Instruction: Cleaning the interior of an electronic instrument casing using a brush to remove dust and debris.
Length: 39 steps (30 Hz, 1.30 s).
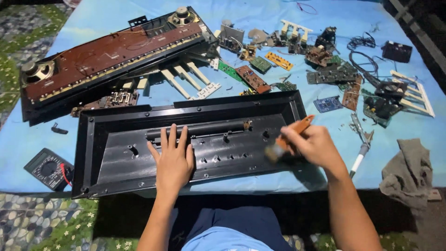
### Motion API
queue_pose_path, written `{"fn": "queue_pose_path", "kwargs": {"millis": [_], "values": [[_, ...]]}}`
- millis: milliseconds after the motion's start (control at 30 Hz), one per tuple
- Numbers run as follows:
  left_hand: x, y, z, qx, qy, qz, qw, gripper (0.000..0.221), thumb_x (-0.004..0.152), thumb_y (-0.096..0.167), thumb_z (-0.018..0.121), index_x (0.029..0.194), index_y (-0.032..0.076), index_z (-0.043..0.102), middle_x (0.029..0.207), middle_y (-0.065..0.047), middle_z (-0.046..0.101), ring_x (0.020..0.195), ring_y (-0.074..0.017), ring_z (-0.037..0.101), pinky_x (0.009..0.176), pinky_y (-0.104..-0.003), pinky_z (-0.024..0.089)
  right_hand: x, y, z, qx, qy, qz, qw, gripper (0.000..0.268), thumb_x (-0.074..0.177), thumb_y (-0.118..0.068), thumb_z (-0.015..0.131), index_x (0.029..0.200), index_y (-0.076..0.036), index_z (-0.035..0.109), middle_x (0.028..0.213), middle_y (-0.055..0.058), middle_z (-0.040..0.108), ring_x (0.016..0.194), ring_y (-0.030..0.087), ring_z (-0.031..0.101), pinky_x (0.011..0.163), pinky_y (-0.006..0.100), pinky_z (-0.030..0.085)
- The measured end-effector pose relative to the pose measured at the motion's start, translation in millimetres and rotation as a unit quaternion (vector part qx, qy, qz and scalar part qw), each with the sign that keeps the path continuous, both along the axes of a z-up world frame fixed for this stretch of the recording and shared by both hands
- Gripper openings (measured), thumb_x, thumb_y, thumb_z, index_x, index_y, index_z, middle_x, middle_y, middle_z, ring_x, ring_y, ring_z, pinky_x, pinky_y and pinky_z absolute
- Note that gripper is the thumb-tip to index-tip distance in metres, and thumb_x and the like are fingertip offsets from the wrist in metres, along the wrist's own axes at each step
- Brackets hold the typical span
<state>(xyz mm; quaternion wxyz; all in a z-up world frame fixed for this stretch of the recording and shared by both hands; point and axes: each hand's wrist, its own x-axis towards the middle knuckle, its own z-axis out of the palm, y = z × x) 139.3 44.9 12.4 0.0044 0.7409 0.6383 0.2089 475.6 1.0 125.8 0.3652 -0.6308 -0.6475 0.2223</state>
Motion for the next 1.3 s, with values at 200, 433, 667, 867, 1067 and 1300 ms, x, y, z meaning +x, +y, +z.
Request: {"fn": "queue_pose_path", "kwargs": {"millis": [200,433,667,867,1067,1300], "values": [[-0.2,0.9,-4.9,0.005,-0.003,0.003,1.0,0.052,0.105,0.033,0.044,0.156,0.023,0.046,0.166,-0.012,0.037,0.156,-0.0376,0.024,0.116,-0.076,0.011,37.2,20.3,-47.8,0.163,-0.231,-0.151,0.947,0.046,0.104,-0.035,0.074,0.068,-0.007,0.071,0.056,0.013,0.063,0.057,0.032,0.066,0.06,0.038,0.052],[-0.7,1.2,-1.5,0.002,0.0,-0.003,1.0,0.053,0.106,0.033,0.042,0.158,0.023,0.043,0.166,-0.014,0.036,0.156,-0.039,0.023,0.116,-0.076,0.011,33.0,18.4,-49.0,0.017,-0.186,-0.074,0.98,0.047,0.097,-0.036,0.066,0.076,0.004,0.076,0.067,0.027,0.07,0.072,0.045,0.072,0.068,0.051,0.054],[-0.3,0.0,-3.3,0.004,-0.006,-0.008,1.0,0.054,0.106,0.033,0.042,0.158,0.023,0.044,0.166,-0.014,0.036,0.156,-0.0389,0.022,0.117,-0.075,0.01,36.8,9.5,-38.0,0.053,-0.203,-0.076,0.975,0.051,0.099,-0.034,0.066,0.061,0.0,0.066,0.059,0.023,0.065,0.07,0.046,0.069,0.066,0.048,0.052],[-0.2,5.1,-7.3,0.009,0.004,-0.007,1.0,0.054,0.105,0.034,0.043,0.158,0.025,0.042,0.166,-0.012,0.036,0.156,-0.038,0.023,0.117,-0.075,0.011,36.1,-4.6,-4.2,0.07,-0.264,-0.106,0.956,0.056,0.102,-0.034,0.063,0.055,-0.005,0.061,0.05,0.016,0.06,0.06,0.041,0.066,0.061,0.042,0.051],[-2.0,3.2,-1.4,0.004,0.008,-0.005,1.0,0.054,0.105,0.034,0.042,0.158,0.026,0.043,0.165,-0.011,0.038,0.156,-0.0367,0.025,0.117,-0.074,0.011,61.6,-12.6,-3.9,-0.007,-0.267,-0.038,0.963,0.051,0.097,-0.034,0.06,0.061,0.001,0.065,0.061,0.026,0.066,0.074,0.049,0.068,0.07,0.054,0.051],[-2.4,7.8,2.8,0.018,-0.002,-0.034,0.999,0.049,0.106,0.032,0.044,0.154,0.024,0.05,0.163,-0.01,0.043,0.154,-0.0362,0.03,0.115,-0.075,0.015,67.0,-20.5,-17.8,-0.085,-0.244,-0.036,0.965,0.057,0.099,-0.036,0.05,0.062,0.005,0.066,0.063,0.03,0.069,0.077,0.053,0.067,0.076,0.058,0.048]]}}
